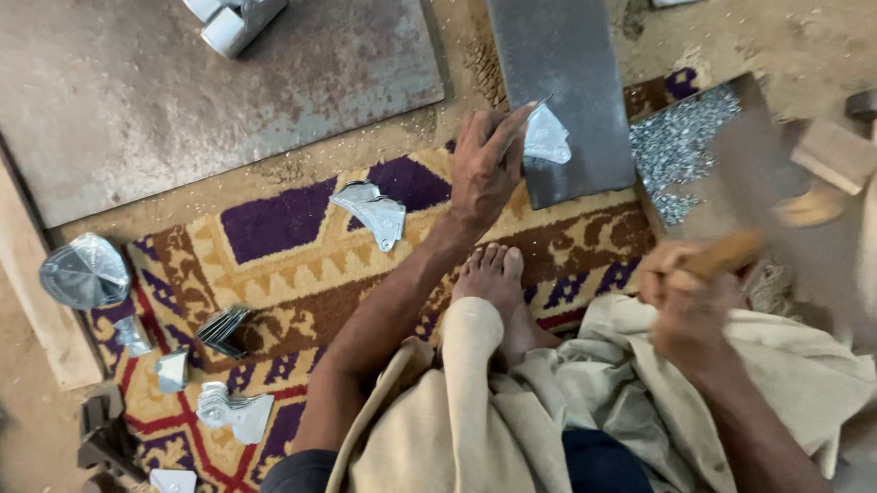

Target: The person sits on the floor and hammers small aluminum pieces flat on a steel plate using a hammer, repositioning each piece by hand. They trim off excess edges, place finished pieces aside, and collect the trimmed scraps in a wooden tray.

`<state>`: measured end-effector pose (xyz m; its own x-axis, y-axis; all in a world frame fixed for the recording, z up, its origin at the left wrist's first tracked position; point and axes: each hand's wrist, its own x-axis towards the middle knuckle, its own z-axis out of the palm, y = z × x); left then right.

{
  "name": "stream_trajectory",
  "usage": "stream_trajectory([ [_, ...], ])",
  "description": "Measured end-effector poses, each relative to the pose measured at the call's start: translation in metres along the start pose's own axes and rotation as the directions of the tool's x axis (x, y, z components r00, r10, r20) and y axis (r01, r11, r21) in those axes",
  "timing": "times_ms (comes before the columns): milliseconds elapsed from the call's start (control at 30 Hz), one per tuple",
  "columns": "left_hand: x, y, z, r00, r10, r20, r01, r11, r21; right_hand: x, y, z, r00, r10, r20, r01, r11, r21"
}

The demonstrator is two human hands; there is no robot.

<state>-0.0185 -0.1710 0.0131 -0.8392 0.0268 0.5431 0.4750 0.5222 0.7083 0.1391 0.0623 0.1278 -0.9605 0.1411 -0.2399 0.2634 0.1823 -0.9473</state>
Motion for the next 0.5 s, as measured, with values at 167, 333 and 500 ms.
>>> stream_trajectory([
  [167,0.002,0.002,-0.002,0.999,0.043,0.001,-0.043,0.997,0.061,0.025,0.038,0.011,0.984,0.166,0.06,-0.112,0.851,-0.513],
  [333,0.001,-0.005,-0.004,0.998,-0.045,-0.042,0.048,0.997,0.06,0.021,0.063,0.024,0.892,0.417,0.173,-0.419,0.907,-0.028],
  [500,0.011,-0.015,-0.02,0.924,-0.381,-0.027,0.363,0.898,-0.25,0.074,0.087,0.007,0.94,0.322,0.113,-0.311,0.945,-0.105],
])
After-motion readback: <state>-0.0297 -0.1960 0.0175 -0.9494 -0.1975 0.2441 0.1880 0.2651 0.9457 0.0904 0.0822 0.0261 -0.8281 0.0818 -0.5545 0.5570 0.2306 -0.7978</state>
